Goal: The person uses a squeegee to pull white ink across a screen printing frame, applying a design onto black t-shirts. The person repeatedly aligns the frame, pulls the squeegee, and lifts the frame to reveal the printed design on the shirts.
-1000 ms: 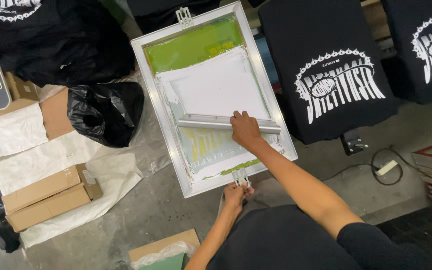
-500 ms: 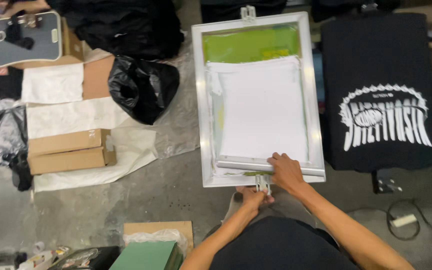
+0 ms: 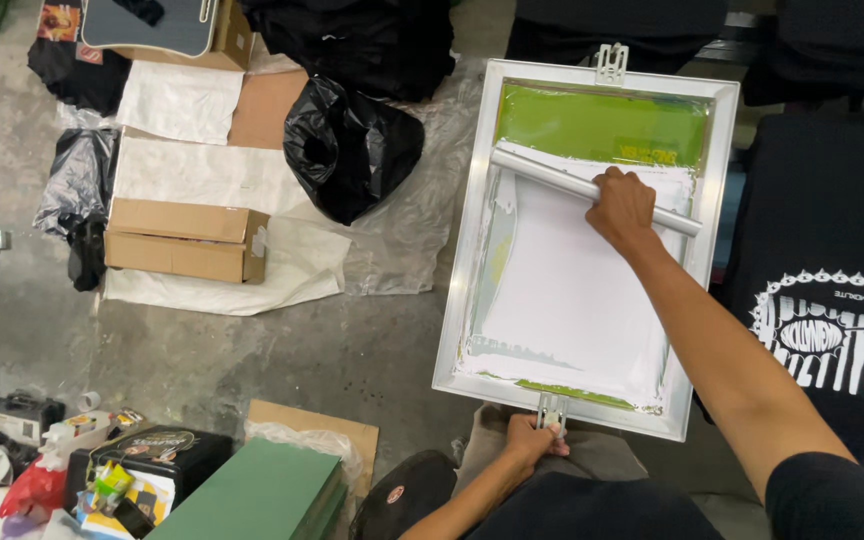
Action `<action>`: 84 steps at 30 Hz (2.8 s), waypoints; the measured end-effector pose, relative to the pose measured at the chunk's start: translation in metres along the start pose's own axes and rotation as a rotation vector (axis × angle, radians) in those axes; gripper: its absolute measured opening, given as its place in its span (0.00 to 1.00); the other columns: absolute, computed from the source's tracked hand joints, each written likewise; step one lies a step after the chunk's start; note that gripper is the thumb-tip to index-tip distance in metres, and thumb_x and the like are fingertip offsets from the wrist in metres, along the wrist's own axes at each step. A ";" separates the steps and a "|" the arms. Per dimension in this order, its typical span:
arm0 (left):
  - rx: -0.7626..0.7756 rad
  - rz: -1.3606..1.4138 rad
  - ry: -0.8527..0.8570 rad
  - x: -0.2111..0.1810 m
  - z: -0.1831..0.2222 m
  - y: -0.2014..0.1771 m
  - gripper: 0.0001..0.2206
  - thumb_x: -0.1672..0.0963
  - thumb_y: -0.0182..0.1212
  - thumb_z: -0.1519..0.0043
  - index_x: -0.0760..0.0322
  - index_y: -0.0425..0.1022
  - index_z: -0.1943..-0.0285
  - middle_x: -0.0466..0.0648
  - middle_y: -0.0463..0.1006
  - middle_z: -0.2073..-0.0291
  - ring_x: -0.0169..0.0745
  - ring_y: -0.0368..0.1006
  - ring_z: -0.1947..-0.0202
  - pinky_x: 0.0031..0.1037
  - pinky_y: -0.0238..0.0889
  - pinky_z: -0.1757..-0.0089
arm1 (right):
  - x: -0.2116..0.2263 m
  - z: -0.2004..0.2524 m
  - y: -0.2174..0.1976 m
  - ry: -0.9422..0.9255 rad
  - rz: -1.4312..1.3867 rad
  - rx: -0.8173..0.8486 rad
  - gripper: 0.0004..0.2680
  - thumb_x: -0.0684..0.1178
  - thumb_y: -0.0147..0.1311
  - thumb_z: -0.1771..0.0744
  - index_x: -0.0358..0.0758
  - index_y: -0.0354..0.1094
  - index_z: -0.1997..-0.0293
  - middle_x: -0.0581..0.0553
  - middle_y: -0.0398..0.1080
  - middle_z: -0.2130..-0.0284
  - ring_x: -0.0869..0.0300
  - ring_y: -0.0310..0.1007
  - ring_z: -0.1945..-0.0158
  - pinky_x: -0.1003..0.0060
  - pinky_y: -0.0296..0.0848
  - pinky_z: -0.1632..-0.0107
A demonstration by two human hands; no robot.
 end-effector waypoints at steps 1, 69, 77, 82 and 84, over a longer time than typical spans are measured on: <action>-0.004 0.007 -0.003 -0.008 0.008 0.001 0.08 0.62 0.56 0.41 0.80 0.75 0.70 0.58 0.73 0.84 0.39 0.73 0.85 0.22 0.74 0.76 | -0.001 -0.004 0.001 -0.007 -0.001 0.005 0.11 0.35 0.51 0.46 0.41 0.71 0.68 0.48 0.68 0.72 0.50 0.66 0.71 0.60 0.61 0.79; 0.005 -0.099 0.083 -0.010 0.005 -0.003 0.07 0.62 0.57 0.44 0.81 0.74 0.67 0.57 0.76 0.77 0.40 0.71 0.83 0.24 0.72 0.78 | 0.044 0.257 0.038 -0.188 -0.113 -0.005 0.19 0.31 0.49 0.50 0.34 0.61 0.58 0.45 0.65 0.62 0.49 0.61 0.63 0.57 0.61 0.81; -0.010 -0.029 0.139 -0.025 0.039 0.000 0.10 0.64 0.62 0.50 0.82 0.71 0.63 0.60 0.75 0.74 0.50 0.74 0.82 0.32 0.71 0.79 | 0.058 0.313 0.043 -0.218 -0.074 0.029 0.18 0.42 0.55 0.51 0.40 0.62 0.59 0.48 0.63 0.62 0.49 0.62 0.60 0.56 0.67 0.64; 0.047 -0.027 0.149 -0.006 0.008 -0.005 0.11 0.66 0.59 0.48 0.83 0.71 0.57 0.60 0.77 0.68 0.49 0.73 0.80 0.32 0.73 0.75 | 0.056 0.308 0.027 -0.185 -0.154 0.025 0.16 0.38 0.54 0.49 0.34 0.61 0.61 0.43 0.61 0.64 0.46 0.60 0.63 0.49 0.63 0.73; 0.074 -0.058 0.097 -0.006 0.006 -0.013 0.08 0.64 0.56 0.44 0.82 0.72 0.60 0.64 0.76 0.76 0.54 0.74 0.79 0.31 0.71 0.72 | 0.061 0.306 0.020 -0.241 -0.118 0.063 0.11 0.35 0.54 0.46 0.35 0.62 0.66 0.42 0.60 0.66 0.47 0.58 0.65 0.53 0.62 0.78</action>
Point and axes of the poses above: each hand's wrist, its own z-axis away from the middle knuckle, its own y-axis out of the palm, x = y × z, the point moved 1 cm from there along -z, towards the middle knuckle
